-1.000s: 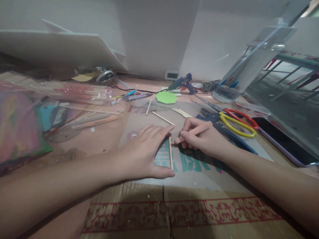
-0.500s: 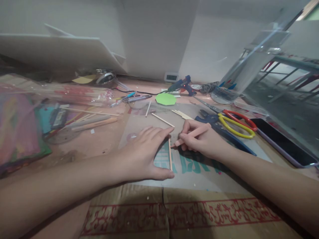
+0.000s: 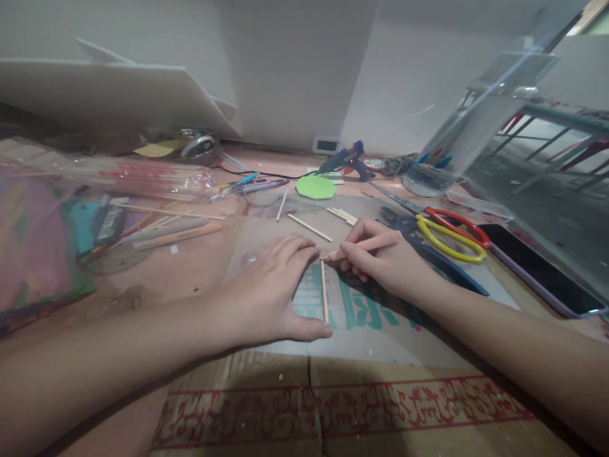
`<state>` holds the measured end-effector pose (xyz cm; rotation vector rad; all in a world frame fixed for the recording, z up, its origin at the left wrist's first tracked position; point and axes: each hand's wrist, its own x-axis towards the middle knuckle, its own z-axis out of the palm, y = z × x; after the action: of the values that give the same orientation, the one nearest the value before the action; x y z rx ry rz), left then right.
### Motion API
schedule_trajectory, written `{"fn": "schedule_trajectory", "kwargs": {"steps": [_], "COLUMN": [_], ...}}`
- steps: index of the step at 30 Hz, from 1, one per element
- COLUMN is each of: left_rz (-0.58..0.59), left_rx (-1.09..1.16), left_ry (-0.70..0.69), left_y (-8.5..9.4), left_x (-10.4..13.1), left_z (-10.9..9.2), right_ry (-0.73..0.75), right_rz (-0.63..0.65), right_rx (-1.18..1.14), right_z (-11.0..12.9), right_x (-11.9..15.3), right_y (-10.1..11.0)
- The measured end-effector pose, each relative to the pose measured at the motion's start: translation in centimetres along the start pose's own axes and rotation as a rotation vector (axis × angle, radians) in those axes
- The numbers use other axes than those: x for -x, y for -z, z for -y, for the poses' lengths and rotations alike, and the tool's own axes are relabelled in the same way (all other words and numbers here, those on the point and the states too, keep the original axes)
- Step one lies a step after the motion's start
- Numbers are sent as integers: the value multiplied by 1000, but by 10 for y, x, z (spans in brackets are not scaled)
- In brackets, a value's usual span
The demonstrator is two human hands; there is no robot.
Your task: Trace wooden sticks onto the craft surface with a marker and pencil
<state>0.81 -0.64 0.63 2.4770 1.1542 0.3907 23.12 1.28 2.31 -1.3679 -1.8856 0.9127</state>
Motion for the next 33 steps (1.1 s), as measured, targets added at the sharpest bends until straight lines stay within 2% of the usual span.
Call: {"fn": "schedule_trajectory", "kwargs": {"steps": [11, 18, 33], "left_rz": [30, 4, 14], "left_rx": [-15, 11, -13], "left_ry": [-1, -17, -12], "left_y": [2, 0, 0], "left_x": [-2, -2, -2], "left_z": [-1, 0, 0], "right_ry": [-13, -1, -4], "right_rz": [-16, 7, -5], "right_rx": [-49, 36, -40], "right_z": [-3, 2, -4], "right_x": [-1, 0, 0], "right_y": [-1, 2, 0]}}
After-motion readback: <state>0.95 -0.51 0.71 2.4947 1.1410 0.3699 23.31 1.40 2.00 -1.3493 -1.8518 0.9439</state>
